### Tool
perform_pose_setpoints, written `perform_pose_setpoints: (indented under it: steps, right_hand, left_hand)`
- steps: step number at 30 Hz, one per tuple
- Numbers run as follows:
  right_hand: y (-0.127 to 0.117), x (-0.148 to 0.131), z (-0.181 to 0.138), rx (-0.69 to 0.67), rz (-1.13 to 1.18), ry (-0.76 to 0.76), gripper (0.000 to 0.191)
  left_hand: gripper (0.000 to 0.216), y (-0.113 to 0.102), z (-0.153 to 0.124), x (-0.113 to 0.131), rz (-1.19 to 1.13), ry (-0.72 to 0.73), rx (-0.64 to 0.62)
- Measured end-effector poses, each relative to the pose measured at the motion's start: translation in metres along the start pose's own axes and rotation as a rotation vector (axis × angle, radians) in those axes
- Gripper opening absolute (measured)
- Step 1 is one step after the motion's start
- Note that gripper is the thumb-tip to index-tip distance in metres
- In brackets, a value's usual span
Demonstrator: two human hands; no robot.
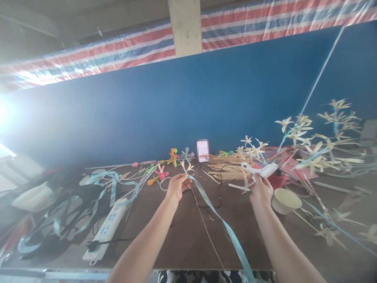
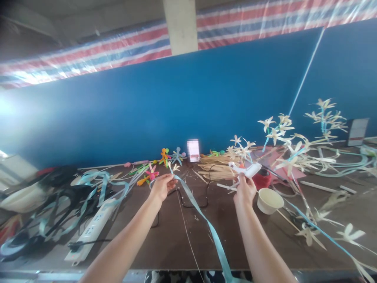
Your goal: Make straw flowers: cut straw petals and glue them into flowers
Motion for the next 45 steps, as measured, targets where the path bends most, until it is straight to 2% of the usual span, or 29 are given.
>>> perform_pose_setpoints:
  steps: [2, 5, 9, 13, 18, 20, 23, 25, 30, 34, 38, 43, 45]
  right_hand:
    - [-0.001, -0.009, -0.014, -0.036, -0.039, -0.049, 0.026]
    - [0.0, -0.033, -0.032, -0.129, -0.27, -0.183, 0.025]
    - [0.015, -0.063, -0.044, -0.39, -0.602, -0.218, 0.03]
    - [0.031, -0.072, -0.055, -0.656, -0.681, -0.119, 0.024]
    - [0.047, -0.045, -0.081, -0.864, -0.563, 0.21, 0.027]
    - [0.054, -0.03, -0.087, -0.886, -0.487, 0.338, 0.028]
    - [0.06, -0.01, -0.088, -0.841, -0.381, 0.481, 0.028]
    - [0.061, 0.003, -0.085, -0.812, -0.321, 0.549, 0.028]
    - [0.057, 0.026, -0.083, -0.794, -0.279, 0.689, 0.028]
    - [0.058, 0.021, -0.083, -0.775, -0.3, 0.626, 0.024]
    - [0.069, 0.012, -0.089, -0.84, -0.29, 0.591, 0.025]
    - [0.081, 0.011, -0.101, -0.966, -0.102, 0.75, 0.032]
    - [0.085, 0.008, -0.107, -1.033, 0.011, 0.737, 0.024]
  left_hand:
    - [0.016, 0.0, -0.001, 0.002, 0.0, 0.008, -0.008]
    - [0.017, 0.001, -0.003, 0.005, 0.004, 0.013, -0.028]
    - [0.017, 0.001, -0.004, 0.008, 0.011, 0.03, -0.042]
    - [0.016, 0.005, -0.008, 0.009, 0.011, 0.036, -0.065]
    - [0.017, 0.026, -0.026, 0.003, -0.004, 0.035, -0.177]
    - [0.019, 0.039, -0.035, -0.007, -0.003, 0.015, -0.24]
    - [0.02, 0.06, -0.046, -0.028, -0.043, -0.067, -0.356]
    - [0.022, 0.068, -0.049, -0.04, -0.088, -0.117, -0.386]
    - [0.023, 0.073, -0.049, -0.038, -0.17, -0.105, -0.406]
    - [0.023, 0.078, -0.052, -0.029, -0.162, -0.099, -0.475]
    - [0.019, 0.086, -0.05, -0.024, -0.091, -0.027, -0.519]
    - [0.019, 0.09, -0.043, -0.021, -0.176, 0.028, -0.441]
    - [0.018, 0.091, -0.041, -0.018, -0.218, 0.047, -0.417]
Point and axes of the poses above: each hand's wrist, its own z-axis towards the middle knuckle, its own y-axis out of the palm, x = y × z, the point moved 8 cm from there along z, towards the middle knuckle, and after that the axes turned 1 degree about -y, right-handed, at the moved point
